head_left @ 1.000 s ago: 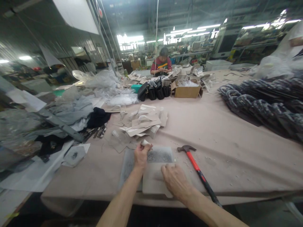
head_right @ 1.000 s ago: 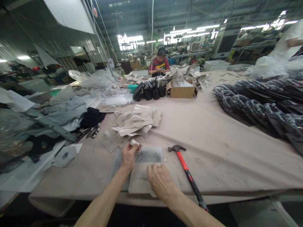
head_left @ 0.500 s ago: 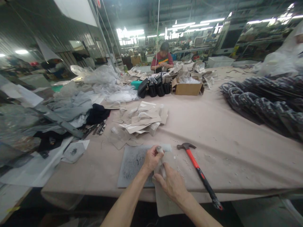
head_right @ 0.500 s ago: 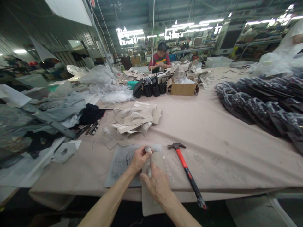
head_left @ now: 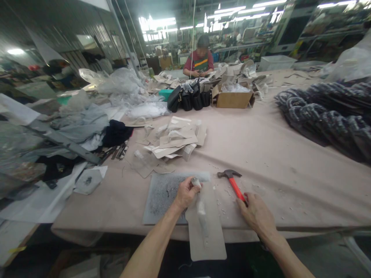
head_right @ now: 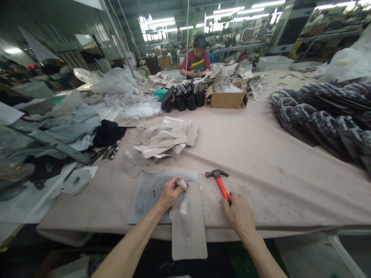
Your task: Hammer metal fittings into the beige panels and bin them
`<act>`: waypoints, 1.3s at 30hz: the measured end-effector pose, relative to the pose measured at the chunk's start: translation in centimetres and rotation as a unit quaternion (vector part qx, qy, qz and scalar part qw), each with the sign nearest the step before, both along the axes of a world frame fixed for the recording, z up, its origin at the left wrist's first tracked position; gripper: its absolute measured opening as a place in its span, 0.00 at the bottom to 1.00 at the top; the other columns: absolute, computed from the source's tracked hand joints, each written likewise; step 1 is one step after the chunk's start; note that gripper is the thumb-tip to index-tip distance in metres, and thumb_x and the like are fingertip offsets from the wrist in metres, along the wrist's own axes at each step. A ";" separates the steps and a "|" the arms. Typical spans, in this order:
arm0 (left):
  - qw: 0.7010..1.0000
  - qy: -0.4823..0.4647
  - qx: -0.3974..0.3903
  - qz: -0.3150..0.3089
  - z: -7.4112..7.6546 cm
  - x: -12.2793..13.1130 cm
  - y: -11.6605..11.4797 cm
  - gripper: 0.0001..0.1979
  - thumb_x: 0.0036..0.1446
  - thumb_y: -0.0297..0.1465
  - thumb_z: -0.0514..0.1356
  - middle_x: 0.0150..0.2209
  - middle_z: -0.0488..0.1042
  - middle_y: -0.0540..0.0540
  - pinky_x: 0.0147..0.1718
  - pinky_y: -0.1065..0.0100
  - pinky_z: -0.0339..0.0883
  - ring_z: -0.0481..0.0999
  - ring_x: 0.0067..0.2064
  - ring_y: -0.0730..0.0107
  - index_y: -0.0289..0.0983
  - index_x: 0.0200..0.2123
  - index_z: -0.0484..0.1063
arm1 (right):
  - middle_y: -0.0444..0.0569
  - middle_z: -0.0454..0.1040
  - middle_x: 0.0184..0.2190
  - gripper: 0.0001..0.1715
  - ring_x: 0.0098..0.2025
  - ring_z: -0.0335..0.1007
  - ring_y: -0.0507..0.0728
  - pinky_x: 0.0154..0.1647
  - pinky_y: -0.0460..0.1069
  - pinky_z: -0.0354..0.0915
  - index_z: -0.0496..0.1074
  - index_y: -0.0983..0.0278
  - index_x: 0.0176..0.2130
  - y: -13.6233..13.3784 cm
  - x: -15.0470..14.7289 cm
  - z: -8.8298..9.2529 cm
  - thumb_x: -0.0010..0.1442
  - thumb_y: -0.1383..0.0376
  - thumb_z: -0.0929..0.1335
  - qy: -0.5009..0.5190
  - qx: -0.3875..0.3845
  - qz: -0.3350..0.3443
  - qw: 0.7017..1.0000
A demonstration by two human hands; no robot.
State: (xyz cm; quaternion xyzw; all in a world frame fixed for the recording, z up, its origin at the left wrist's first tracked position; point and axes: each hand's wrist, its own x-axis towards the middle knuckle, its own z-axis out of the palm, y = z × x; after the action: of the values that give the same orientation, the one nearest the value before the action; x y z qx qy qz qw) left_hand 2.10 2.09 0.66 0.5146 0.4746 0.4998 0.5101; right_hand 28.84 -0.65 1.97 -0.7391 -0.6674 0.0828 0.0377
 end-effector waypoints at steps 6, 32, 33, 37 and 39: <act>0.999 0.038 0.006 -0.010 -0.4 -0.1 0.1 0.10 0.54 0.33 0.63 0.36 0.80 0.44 0.35 0.71 0.67 0.76 0.34 0.67 0.34 0.37 0.73 | 0.51 0.69 0.34 0.07 0.34 0.68 0.58 0.32 0.50 0.55 0.66 0.64 0.37 0.2 0.3 0.1 0.63 0.62 0.63 0.071 -0.052 -0.019 0.996; 0.976 0.187 0.090 -0.064 0.9 -0.3 -0.3 0.04 0.55 0.29 0.57 0.28 0.69 0.52 0.34 0.71 0.59 0.66 0.31 0.71 0.36 0.32 0.71 | 0.40 0.61 0.16 0.21 0.18 0.56 0.52 0.21 0.47 0.48 0.56 0.58 0.27 -2.0 -4.7 11.8 0.65 0.49 0.55 0.286 0.032 0.133 0.948; 0.975 0.192 0.092 -0.064 0.9 -0.3 -0.4 0.04 0.55 0.29 0.57 0.28 0.69 0.52 0.34 0.71 0.59 0.65 0.31 0.71 0.36 0.31 0.71 | 0.41 0.61 0.16 0.21 0.18 0.56 0.53 0.22 0.48 0.47 0.56 0.58 0.27 -2.1 -4.7 12.0 0.65 0.49 0.54 0.267 0.037 0.138 0.953; 0.973 0.199 0.101 -0.064 0.9 -0.3 -0.4 0.03 0.54 0.28 0.57 0.27 0.68 0.53 0.32 0.72 0.57 0.64 0.30 0.71 0.36 0.30 0.71 | 0.42 0.61 0.17 0.22 0.18 0.55 0.53 0.23 0.48 0.46 0.55 0.58 0.28 -2.5 -4.6 12.8 0.67 0.48 0.53 0.202 0.118 0.146 0.961; 0.974 0.190 0.105 -0.066 0.7 -0.3 -0.4 0.02 0.54 0.27 0.58 0.27 0.67 0.53 0.32 0.72 0.57 0.64 0.30 0.72 0.36 0.30 0.71 | 0.43 0.62 0.17 0.21 0.18 0.55 0.53 0.23 0.49 0.46 0.56 0.58 0.29 -2.8 -4.6 12.1 0.68 0.49 0.52 0.177 0.135 0.146 0.964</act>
State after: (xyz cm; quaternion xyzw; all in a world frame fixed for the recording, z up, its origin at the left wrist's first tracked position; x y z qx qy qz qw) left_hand 1.80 1.71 1.38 0.6812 0.4723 0.4054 0.3854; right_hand 24.25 -3.45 14.07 -0.5951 -0.7557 0.1263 0.2424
